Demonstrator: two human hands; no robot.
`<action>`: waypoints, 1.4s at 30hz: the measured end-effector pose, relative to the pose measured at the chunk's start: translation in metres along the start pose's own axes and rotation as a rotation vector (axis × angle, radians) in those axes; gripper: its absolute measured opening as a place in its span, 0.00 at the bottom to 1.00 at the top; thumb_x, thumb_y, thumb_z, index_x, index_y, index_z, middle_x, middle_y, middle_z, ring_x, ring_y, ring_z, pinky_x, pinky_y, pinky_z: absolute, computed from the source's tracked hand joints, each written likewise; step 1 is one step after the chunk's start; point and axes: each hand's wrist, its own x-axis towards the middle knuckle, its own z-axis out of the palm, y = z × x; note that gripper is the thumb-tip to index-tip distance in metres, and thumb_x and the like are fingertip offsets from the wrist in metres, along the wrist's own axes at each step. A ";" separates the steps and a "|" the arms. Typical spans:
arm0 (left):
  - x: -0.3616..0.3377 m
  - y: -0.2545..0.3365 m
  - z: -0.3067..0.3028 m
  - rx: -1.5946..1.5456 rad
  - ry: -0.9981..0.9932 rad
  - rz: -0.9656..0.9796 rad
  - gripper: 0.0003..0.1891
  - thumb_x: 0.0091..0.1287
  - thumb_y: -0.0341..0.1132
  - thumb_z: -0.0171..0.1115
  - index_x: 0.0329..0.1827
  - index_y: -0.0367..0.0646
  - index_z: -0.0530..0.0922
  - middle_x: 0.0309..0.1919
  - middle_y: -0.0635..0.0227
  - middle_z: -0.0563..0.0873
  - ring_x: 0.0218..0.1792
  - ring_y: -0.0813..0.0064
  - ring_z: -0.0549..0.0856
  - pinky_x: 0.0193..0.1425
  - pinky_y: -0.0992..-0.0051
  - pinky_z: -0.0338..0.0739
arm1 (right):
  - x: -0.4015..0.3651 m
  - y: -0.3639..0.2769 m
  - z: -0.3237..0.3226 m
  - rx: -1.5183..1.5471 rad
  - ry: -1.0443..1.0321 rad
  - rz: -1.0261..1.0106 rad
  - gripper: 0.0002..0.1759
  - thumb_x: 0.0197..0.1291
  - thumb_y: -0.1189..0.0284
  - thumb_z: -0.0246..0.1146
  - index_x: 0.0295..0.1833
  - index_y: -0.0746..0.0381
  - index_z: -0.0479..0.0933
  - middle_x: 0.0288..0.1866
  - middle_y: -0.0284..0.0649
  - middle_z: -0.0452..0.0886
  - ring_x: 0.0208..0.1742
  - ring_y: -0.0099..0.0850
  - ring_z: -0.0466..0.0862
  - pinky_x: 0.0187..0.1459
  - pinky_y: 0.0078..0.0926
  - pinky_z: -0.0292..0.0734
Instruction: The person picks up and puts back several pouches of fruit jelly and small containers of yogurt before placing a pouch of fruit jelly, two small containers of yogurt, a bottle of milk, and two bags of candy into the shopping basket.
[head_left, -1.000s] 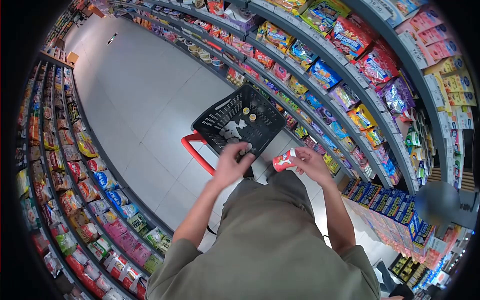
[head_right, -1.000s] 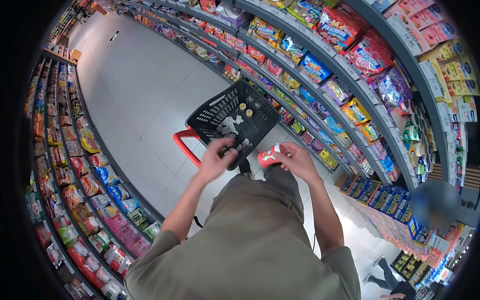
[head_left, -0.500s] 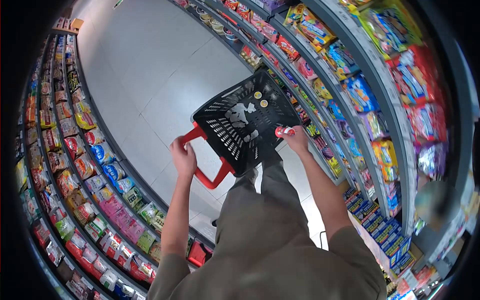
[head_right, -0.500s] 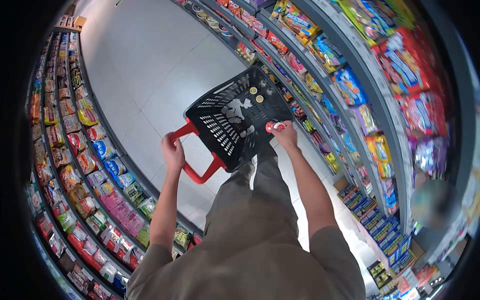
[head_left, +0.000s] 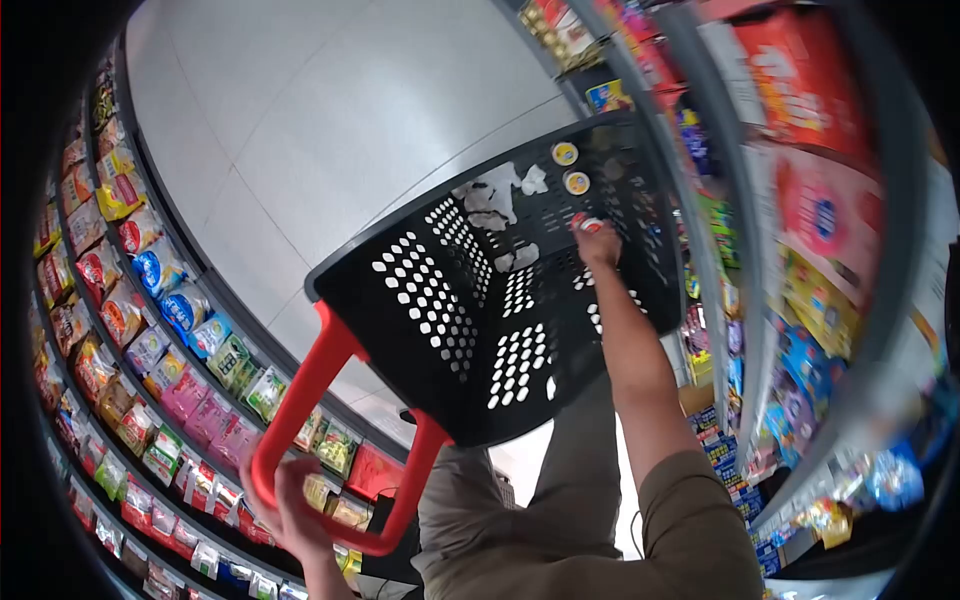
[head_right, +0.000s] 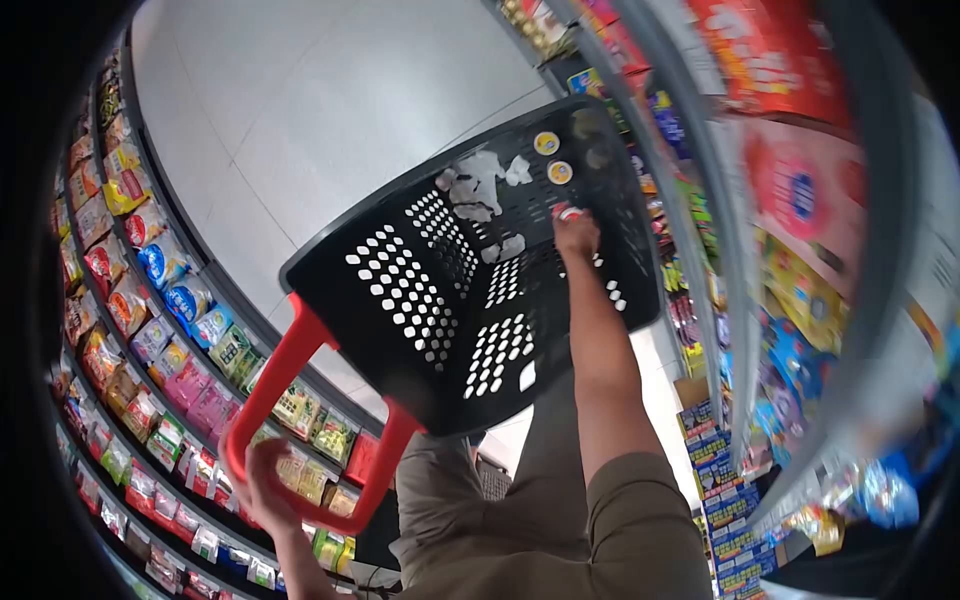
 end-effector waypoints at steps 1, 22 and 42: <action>-0.001 0.001 0.004 0.003 0.027 0.010 0.23 0.76 0.38 0.55 0.68 0.33 0.66 0.39 0.58 0.85 0.39 0.70 0.86 0.43 0.75 0.79 | 0.018 -0.002 0.014 -0.005 0.019 0.007 0.38 0.49 0.42 0.73 0.55 0.62 0.79 0.50 0.52 0.87 0.53 0.46 0.87 0.54 0.41 0.83; 0.003 0.012 0.002 -0.096 -0.136 0.037 0.17 0.77 0.37 0.53 0.63 0.36 0.68 0.29 0.64 0.81 0.26 0.76 0.80 0.33 0.77 0.75 | -0.069 -0.012 -0.093 0.101 -0.147 -0.176 0.31 0.59 0.54 0.66 0.63 0.63 0.76 0.61 0.55 0.81 0.62 0.50 0.82 0.62 0.45 0.77; -0.038 -0.011 -0.013 -0.535 -0.543 -0.432 0.20 0.74 0.52 0.58 0.31 0.48 0.67 0.14 0.76 0.62 0.13 0.74 0.66 0.17 0.74 0.64 | -0.390 0.243 -0.208 0.339 -0.274 -0.109 0.17 0.63 0.59 0.57 0.37 0.59 0.85 0.29 0.39 0.88 0.28 0.29 0.90 0.39 0.29 0.85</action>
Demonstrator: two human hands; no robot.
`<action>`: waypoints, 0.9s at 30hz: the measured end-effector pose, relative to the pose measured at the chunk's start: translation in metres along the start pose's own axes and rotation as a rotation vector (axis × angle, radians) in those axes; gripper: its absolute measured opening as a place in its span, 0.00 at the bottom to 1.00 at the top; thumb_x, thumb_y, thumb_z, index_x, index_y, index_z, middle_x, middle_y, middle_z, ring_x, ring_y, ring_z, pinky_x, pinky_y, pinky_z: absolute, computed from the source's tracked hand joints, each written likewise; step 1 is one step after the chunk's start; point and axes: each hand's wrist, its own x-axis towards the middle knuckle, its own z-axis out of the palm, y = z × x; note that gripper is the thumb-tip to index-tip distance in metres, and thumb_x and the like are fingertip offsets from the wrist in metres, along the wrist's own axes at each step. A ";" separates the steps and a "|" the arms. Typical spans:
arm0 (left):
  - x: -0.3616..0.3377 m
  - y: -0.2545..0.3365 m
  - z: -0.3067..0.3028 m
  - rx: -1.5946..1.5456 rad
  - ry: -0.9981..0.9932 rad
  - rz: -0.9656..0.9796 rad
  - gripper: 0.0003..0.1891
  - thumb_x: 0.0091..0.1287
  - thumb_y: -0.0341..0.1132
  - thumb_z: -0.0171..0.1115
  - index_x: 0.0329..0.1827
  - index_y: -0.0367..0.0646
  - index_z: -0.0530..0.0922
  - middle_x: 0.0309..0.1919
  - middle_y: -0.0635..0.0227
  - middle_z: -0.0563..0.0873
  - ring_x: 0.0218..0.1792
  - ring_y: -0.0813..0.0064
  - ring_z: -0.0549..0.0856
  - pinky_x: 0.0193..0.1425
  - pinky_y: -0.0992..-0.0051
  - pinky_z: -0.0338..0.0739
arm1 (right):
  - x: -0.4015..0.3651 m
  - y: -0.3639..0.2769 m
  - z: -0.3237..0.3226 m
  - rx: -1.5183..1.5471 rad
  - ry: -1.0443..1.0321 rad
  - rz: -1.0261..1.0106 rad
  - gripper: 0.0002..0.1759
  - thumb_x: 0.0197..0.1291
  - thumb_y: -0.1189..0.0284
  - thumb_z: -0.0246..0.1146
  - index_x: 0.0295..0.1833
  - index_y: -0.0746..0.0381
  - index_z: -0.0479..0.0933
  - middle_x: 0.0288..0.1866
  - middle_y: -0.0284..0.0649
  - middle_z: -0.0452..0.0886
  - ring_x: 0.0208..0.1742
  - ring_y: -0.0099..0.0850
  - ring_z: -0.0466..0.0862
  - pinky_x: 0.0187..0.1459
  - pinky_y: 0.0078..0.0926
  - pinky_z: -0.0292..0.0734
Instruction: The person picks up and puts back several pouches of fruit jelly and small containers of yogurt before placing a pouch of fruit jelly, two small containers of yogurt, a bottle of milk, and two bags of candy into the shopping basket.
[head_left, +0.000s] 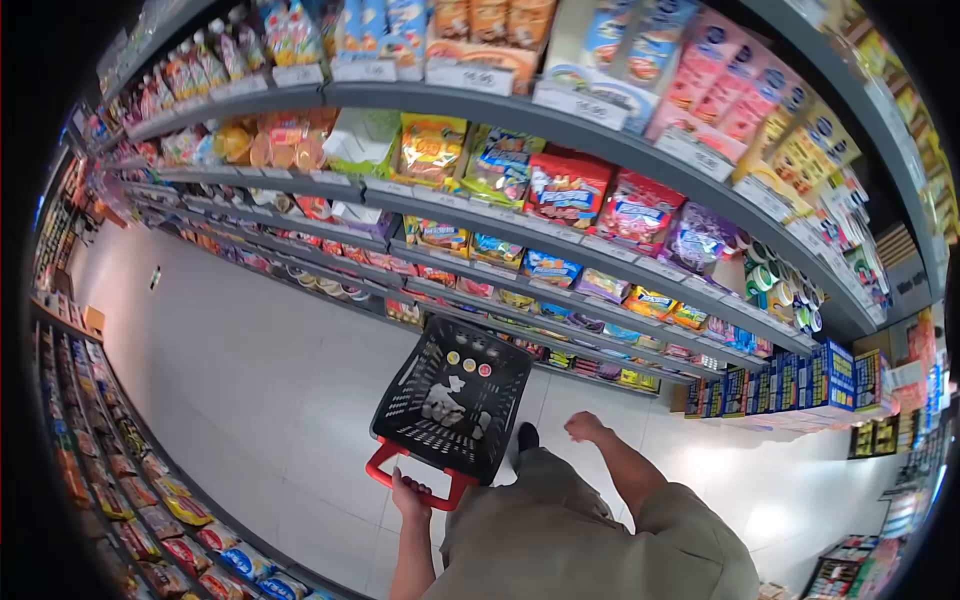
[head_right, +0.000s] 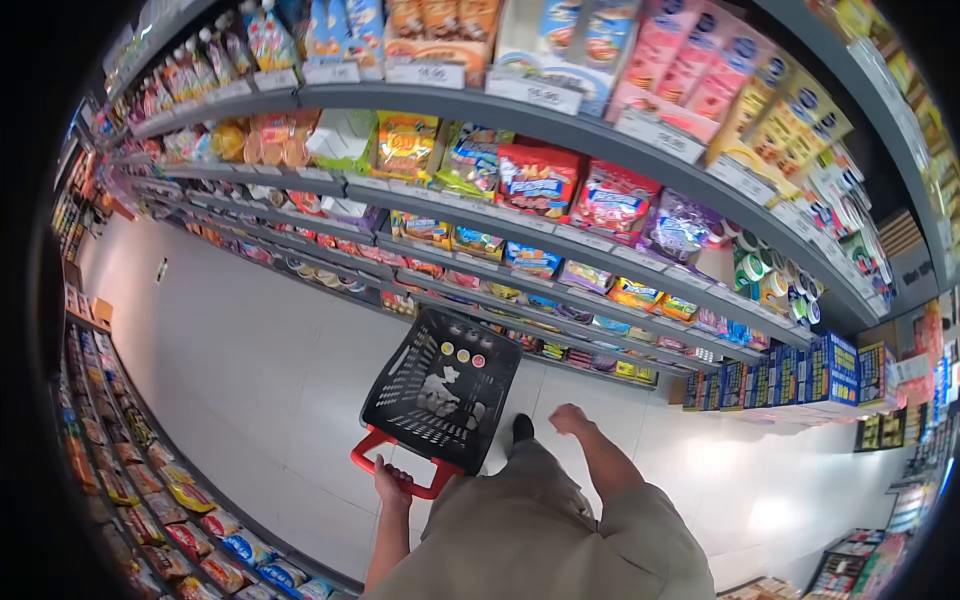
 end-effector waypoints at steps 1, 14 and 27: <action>-0.001 0.000 0.010 0.015 -0.026 0.040 0.20 0.74 0.52 0.58 0.31 0.48 0.67 0.14 0.76 0.62 0.13 0.74 0.66 0.17 0.74 0.64 | -0.001 0.027 0.002 0.036 -0.016 0.031 0.15 0.61 0.60 0.58 0.36 0.59 0.85 0.30 0.39 0.88 0.30 0.31 0.90 0.39 0.31 0.85; 0.031 0.035 0.005 0.123 0.118 0.217 0.20 0.76 0.48 0.55 0.25 0.54 0.62 0.12 0.80 0.59 0.09 0.80 0.60 0.13 0.76 0.56 | 0.002 0.113 0.000 -0.580 0.007 -0.303 0.10 0.57 0.63 0.66 0.37 0.58 0.85 0.38 0.37 0.89 0.39 0.36 0.89 0.41 0.38 0.87; 0.070 0.122 -0.048 0.096 0.136 0.241 0.24 0.76 0.51 0.54 0.21 0.56 0.59 0.12 0.78 0.60 0.10 0.77 0.62 0.14 0.73 0.58 | -0.034 0.017 0.019 0.452 0.028 0.127 0.14 0.62 0.69 0.63 0.48 0.65 0.84 0.37 0.42 0.88 0.32 0.30 0.89 0.34 0.30 0.89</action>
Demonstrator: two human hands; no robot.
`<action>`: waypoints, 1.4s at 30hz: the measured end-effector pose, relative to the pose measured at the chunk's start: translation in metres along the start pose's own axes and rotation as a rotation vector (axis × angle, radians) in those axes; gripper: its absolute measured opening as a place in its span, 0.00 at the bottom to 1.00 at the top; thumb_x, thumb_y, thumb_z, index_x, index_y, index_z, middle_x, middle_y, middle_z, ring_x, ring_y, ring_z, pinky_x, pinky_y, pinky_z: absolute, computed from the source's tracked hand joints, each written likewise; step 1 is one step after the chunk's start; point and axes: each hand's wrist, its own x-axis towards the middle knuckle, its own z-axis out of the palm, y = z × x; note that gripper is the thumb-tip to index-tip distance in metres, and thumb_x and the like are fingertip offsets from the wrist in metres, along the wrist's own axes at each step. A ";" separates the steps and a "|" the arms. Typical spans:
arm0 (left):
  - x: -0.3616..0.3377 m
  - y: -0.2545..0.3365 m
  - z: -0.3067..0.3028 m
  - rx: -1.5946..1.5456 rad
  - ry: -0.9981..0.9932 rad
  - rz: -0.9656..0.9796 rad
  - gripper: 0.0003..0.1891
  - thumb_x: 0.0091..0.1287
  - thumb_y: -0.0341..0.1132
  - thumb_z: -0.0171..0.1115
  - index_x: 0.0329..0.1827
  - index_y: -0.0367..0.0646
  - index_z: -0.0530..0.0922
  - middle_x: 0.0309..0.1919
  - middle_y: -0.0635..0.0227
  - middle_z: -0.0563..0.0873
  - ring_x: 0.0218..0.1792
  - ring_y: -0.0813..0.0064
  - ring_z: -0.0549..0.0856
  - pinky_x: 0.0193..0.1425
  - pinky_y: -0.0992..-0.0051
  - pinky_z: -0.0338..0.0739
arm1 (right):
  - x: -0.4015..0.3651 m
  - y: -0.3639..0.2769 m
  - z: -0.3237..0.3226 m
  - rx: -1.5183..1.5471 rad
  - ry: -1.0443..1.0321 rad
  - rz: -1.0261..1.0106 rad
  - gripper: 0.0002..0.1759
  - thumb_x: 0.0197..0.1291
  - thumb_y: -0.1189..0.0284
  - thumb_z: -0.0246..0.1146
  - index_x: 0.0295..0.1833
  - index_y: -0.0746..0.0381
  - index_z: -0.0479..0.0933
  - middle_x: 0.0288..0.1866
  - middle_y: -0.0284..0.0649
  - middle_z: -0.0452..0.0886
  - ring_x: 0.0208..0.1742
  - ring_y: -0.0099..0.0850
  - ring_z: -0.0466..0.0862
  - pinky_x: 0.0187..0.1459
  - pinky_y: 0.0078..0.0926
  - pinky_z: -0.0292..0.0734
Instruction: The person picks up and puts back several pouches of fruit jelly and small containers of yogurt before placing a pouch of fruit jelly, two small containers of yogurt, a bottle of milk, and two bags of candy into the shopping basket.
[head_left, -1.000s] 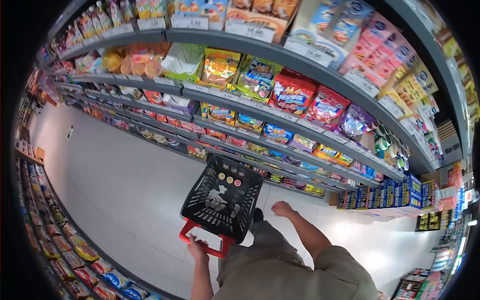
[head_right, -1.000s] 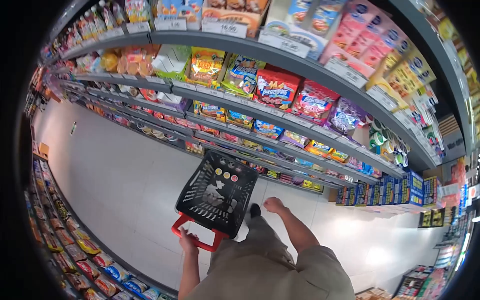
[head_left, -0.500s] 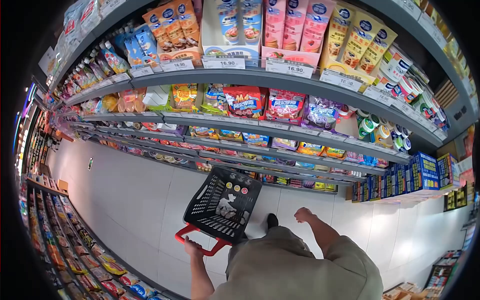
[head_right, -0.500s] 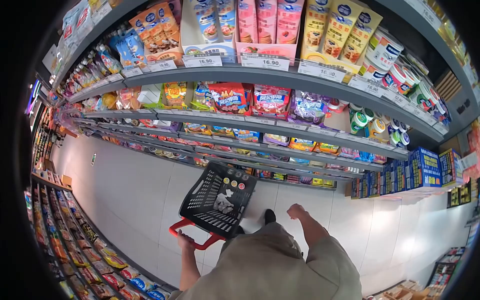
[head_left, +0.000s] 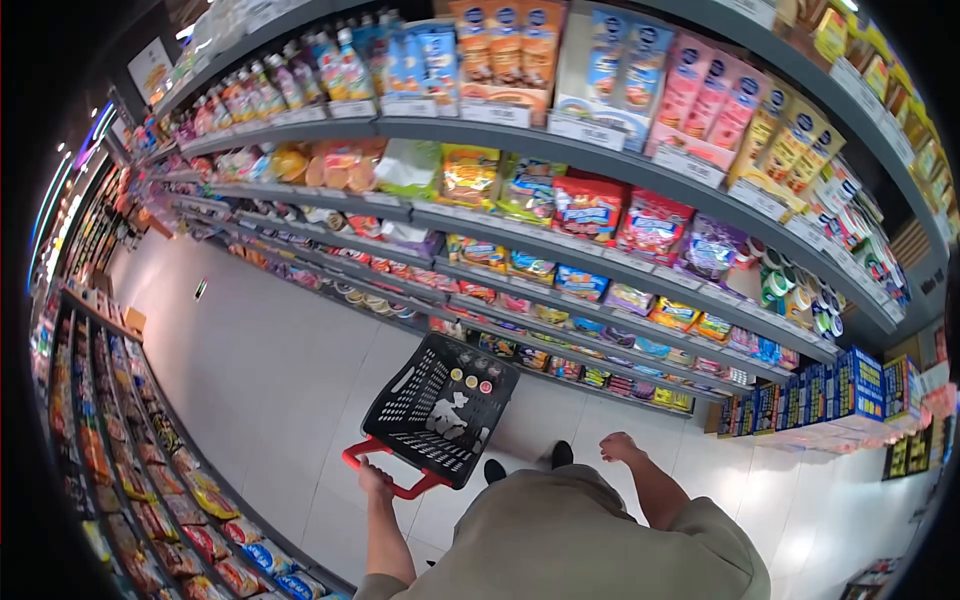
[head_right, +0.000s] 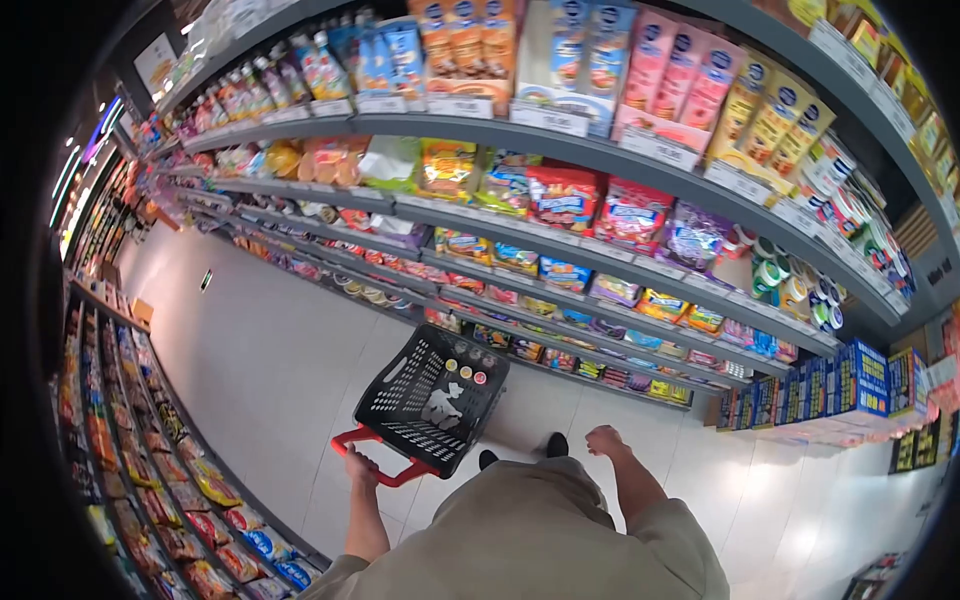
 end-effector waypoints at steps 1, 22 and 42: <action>0.011 0.005 -0.006 -0.019 -0.033 0.000 0.25 0.77 0.51 0.53 0.21 0.56 0.58 0.11 0.78 0.59 0.09 0.77 0.61 0.14 0.73 0.58 | -0.017 -0.014 0.005 -0.038 0.014 -0.004 0.13 0.65 0.69 0.57 0.37 0.62 0.86 0.32 0.36 0.89 0.30 0.25 0.89 0.31 0.24 0.85; 0.085 0.050 -0.037 0.042 -0.142 -0.054 0.23 0.78 0.54 0.49 0.26 0.51 0.62 0.12 0.76 0.63 0.11 0.76 0.64 0.16 0.74 0.65 | -0.012 0.016 0.072 0.167 0.284 -0.054 0.15 0.63 0.67 0.59 0.45 0.65 0.85 0.35 0.40 0.89 0.32 0.27 0.90 0.34 0.26 0.86; -0.004 -0.044 -0.015 0.632 0.307 0.312 0.28 0.66 0.45 0.56 0.53 0.22 0.79 0.43 0.48 0.86 0.43 0.56 0.84 0.49 0.58 0.78 | 0.052 0.086 -0.096 -0.151 0.082 -0.281 0.13 0.62 0.67 0.61 0.41 0.65 0.85 0.32 0.39 0.89 0.29 0.27 0.89 0.31 0.26 0.86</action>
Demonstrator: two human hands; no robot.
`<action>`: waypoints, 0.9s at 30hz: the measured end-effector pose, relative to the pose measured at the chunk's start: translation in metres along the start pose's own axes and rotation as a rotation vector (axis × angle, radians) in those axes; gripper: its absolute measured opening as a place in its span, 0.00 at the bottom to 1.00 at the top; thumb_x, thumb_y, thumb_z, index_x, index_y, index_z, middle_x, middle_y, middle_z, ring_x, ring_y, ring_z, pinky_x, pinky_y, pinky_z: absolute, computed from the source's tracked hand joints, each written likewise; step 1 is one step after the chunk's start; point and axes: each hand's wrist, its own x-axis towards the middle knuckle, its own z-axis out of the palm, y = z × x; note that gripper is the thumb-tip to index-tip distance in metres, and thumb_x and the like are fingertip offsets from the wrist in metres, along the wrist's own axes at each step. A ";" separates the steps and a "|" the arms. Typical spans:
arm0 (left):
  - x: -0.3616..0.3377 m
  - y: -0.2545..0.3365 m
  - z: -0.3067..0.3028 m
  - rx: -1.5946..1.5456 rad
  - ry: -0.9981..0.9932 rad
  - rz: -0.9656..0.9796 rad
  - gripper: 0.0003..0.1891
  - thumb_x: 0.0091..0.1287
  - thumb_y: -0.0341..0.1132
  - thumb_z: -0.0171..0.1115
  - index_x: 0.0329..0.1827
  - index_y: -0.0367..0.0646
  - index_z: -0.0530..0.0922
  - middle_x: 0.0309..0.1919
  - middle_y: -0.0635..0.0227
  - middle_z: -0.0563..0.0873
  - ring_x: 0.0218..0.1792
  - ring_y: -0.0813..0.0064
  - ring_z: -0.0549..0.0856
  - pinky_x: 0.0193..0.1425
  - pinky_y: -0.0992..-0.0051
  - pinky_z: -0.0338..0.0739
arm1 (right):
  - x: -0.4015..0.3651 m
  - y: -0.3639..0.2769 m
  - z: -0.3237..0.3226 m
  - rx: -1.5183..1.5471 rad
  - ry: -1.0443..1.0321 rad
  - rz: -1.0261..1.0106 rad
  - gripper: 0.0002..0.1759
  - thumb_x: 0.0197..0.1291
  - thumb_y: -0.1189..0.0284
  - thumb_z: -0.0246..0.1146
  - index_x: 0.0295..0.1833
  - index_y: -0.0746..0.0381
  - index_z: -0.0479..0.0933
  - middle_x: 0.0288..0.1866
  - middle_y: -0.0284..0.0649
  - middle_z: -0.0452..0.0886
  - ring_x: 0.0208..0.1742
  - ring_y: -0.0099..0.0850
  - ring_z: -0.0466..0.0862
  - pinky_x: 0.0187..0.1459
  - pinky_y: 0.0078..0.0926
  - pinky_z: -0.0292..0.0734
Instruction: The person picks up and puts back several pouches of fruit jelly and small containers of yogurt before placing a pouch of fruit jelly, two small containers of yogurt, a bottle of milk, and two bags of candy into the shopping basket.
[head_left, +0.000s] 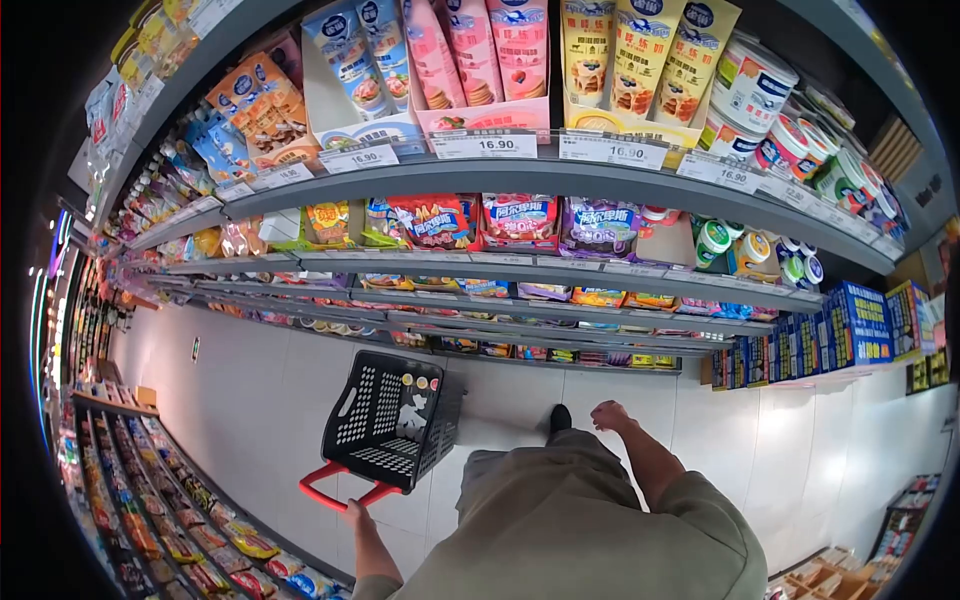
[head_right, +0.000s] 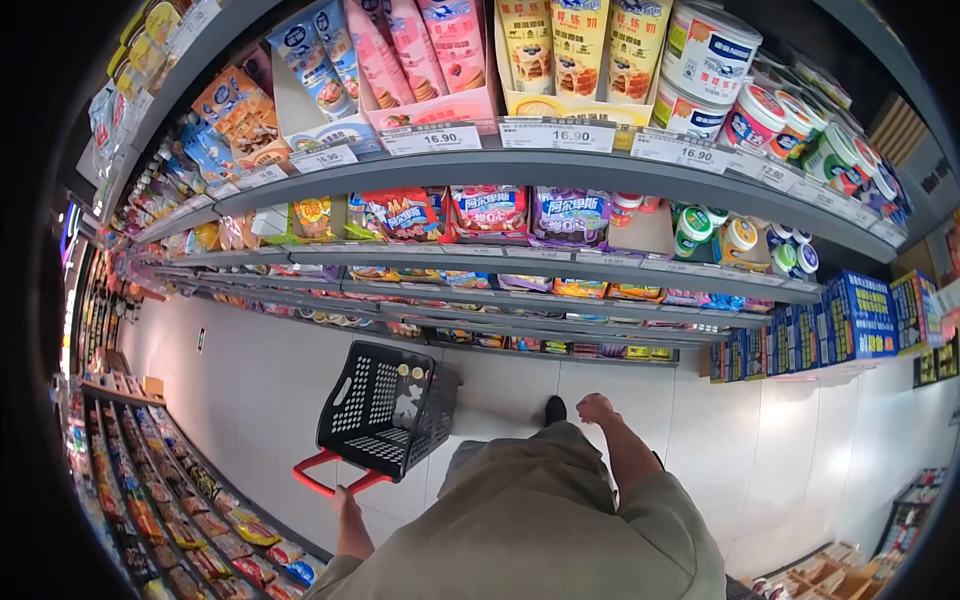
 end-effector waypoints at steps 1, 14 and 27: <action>-0.016 -0.001 0.002 0.033 0.008 0.006 0.28 0.68 0.47 0.57 0.51 0.23 0.80 0.43 0.48 0.86 0.42 0.56 0.84 0.49 0.59 0.78 | -0.006 -0.011 -0.011 0.066 -0.042 0.105 0.14 0.62 0.66 0.60 0.41 0.65 0.85 0.32 0.38 0.89 0.29 0.26 0.89 0.31 0.26 0.85; -0.154 -0.015 0.092 0.468 -0.964 -0.266 0.17 0.73 0.40 0.58 0.58 0.38 0.76 0.50 0.51 0.88 0.47 0.57 0.90 0.51 0.59 0.86 | -0.063 -0.221 -0.148 0.493 -0.012 -0.481 0.16 0.73 0.63 0.61 0.59 0.60 0.80 0.46 0.37 0.86 0.40 0.24 0.88 0.42 0.24 0.82; -0.182 0.043 0.171 0.368 -1.060 -0.120 0.18 0.72 0.39 0.54 0.58 0.36 0.77 0.45 0.52 0.89 0.41 0.60 0.90 0.45 0.63 0.85 | -0.185 -0.300 -0.342 0.835 0.737 -0.744 0.12 0.73 0.70 0.62 0.52 0.65 0.83 0.44 0.35 0.88 0.35 0.18 0.82 0.38 0.17 0.77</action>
